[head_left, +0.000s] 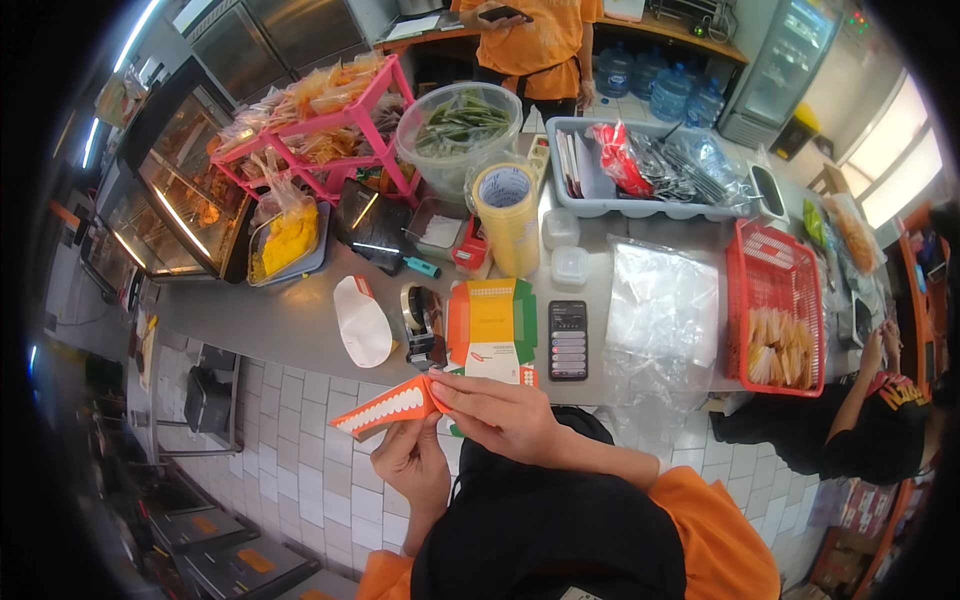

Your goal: The person assembles flat-folded paper food containers at a counter. They unfold the containers, fold the sides into shape, and place the finished units on the counter.

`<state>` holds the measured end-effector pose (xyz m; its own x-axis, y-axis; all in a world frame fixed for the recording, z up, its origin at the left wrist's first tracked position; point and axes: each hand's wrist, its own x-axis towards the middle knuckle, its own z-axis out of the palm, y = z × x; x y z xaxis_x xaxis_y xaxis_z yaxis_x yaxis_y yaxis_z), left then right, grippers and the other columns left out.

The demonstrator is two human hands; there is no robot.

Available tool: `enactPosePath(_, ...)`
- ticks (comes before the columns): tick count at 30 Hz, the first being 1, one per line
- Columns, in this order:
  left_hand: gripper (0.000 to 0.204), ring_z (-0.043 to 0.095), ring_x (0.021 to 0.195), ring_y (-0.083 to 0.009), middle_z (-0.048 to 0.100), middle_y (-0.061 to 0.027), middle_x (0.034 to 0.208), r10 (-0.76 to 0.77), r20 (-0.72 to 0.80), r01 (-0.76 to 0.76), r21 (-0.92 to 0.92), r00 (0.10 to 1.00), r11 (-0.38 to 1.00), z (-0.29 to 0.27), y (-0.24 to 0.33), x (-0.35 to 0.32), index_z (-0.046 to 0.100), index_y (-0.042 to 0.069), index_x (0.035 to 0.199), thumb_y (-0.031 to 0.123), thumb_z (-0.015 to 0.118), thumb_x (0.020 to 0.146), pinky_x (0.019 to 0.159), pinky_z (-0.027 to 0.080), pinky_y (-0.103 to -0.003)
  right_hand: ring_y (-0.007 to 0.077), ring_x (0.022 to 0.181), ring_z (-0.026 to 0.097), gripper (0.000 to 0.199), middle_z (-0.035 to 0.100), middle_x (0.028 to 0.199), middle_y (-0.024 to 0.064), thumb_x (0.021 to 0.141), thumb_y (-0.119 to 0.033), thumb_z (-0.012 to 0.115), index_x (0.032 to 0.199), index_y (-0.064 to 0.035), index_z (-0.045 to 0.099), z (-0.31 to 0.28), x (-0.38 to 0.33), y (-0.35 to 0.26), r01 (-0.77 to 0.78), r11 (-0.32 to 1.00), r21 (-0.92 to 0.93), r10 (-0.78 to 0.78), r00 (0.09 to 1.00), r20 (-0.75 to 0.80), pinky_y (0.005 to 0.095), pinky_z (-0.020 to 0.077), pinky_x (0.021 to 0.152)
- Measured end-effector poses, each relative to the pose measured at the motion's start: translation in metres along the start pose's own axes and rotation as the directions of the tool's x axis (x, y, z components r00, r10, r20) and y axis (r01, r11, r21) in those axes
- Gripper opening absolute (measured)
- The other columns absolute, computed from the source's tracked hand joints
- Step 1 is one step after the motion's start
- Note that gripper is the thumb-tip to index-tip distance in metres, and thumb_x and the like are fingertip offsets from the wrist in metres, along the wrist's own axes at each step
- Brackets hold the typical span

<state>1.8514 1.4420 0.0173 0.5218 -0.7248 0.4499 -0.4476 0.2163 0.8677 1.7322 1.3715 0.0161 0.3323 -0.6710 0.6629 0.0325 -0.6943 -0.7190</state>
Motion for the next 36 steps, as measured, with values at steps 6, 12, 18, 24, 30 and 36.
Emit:
enactPosePath(6, 0.015, 0.060, 0.073, -0.0089, 0.068, -0.0113, 0.079, -0.033, 0.059, 0.031, 0.029, 0.998, 0.999, -0.006, 0.005, 0.002, 0.070, -0.003, 0.097, 0.001, 0.069, 0.083, 0.064, 0.045, -0.021, 0.0224, 0.092, 0.067, 0.019, 0.065, 0.115, 0.0126, 0.078, -0.006, 0.073, 0.096, -0.0017, 0.071, -0.008, 0.005, 0.001, -0.192, 0.901, 0.389, 0.180, 0.981, 0.067, 0.0273, 0.0536, 0.078)
enactPosePath(12, 0.012, 0.062, 0.076, -0.0097, 0.068, -0.0077, 0.082, -0.172, 0.131, 0.205, -0.306, 0.976, 0.930, -0.010, -0.004, 0.012, 0.069, -0.004, 0.089, 0.001, 0.073, 0.080, 0.068, 0.047, -0.022, 0.0218, 0.106, 0.061, 0.019, 0.066, 0.113, 0.0123, 0.075, -0.010, 0.077, 0.092, -0.0030, 0.073, -0.012, -0.001, -0.006, -0.268, 0.907, 0.324, 0.258, 0.963, 0.076, 0.0282, 0.0506, 0.082)
enactPosePath(18, 0.025, 0.061, 0.077, -0.0103, 0.068, -0.0083, 0.087, -0.035, 0.163, 0.079, -0.272, 0.986, 0.959, -0.013, -0.010, 0.010, 0.067, -0.003, 0.097, 0.010, 0.077, 0.079, 0.069, 0.047, -0.022, 0.0271, 0.118, 0.055, 0.025, 0.057, 0.128, 0.0149, 0.075, -0.010, 0.076, 0.099, -0.0029, 0.072, -0.003, -0.003, -0.012, -0.166, 0.925, 0.341, 0.174, 0.985, 0.008, 0.0366, 0.0444, 0.095)
enactPosePath(24, 0.021, 0.053, 0.073, -0.0075, 0.062, -0.0053, 0.088, -0.077, 0.107, 0.091, -0.135, 0.991, 0.987, -0.015, -0.020, 0.013, 0.063, -0.002, 0.092, 0.019, 0.061, 0.093, 0.066, 0.042, -0.021, 0.0304, 0.116, 0.055, 0.023, 0.057, 0.126, 0.0173, 0.091, -0.016, 0.056, 0.106, -0.0039, 0.069, -0.010, -0.014, -0.001, -0.158, 0.961, 0.229, 0.123, 0.979, 0.160, 0.0377, 0.0419, 0.097)
enactPosePath(30, 0.026, 0.048, 0.081, -0.0066, 0.051, -0.0030, 0.085, -0.202, -0.153, 0.132, -0.377, 0.967, 0.917, -0.019, -0.037, 0.021, 0.045, 0.005, 0.089, 0.026, 0.039, 0.103, 0.075, 0.039, -0.021, 0.0365, 0.082, 0.064, 0.028, 0.067, 0.088, 0.0196, 0.090, -0.010, 0.046, 0.111, -0.0080, 0.065, -0.064, -0.092, 0.107, -0.707, 0.588, -0.393, 0.748, 0.660, -0.069, 0.0400, 0.0504, 0.075)
enactPosePath(36, 0.031, 0.050, 0.081, -0.0083, 0.050, -0.0026, 0.081, -0.326, -0.152, 0.216, -0.485, 0.933, 0.847, -0.024, -0.038, 0.023, 0.046, 0.006, 0.087, 0.029, 0.034, 0.103, 0.076, 0.041, -0.024, 0.0398, 0.082, 0.062, 0.039, 0.065, 0.087, 0.0220, 0.085, -0.010, 0.044, 0.117, -0.0183, 0.064, -0.099, -0.156, 0.192, -0.738, 0.454, -0.499, 0.766, 0.610, -0.204, 0.0451, 0.0485, 0.075)
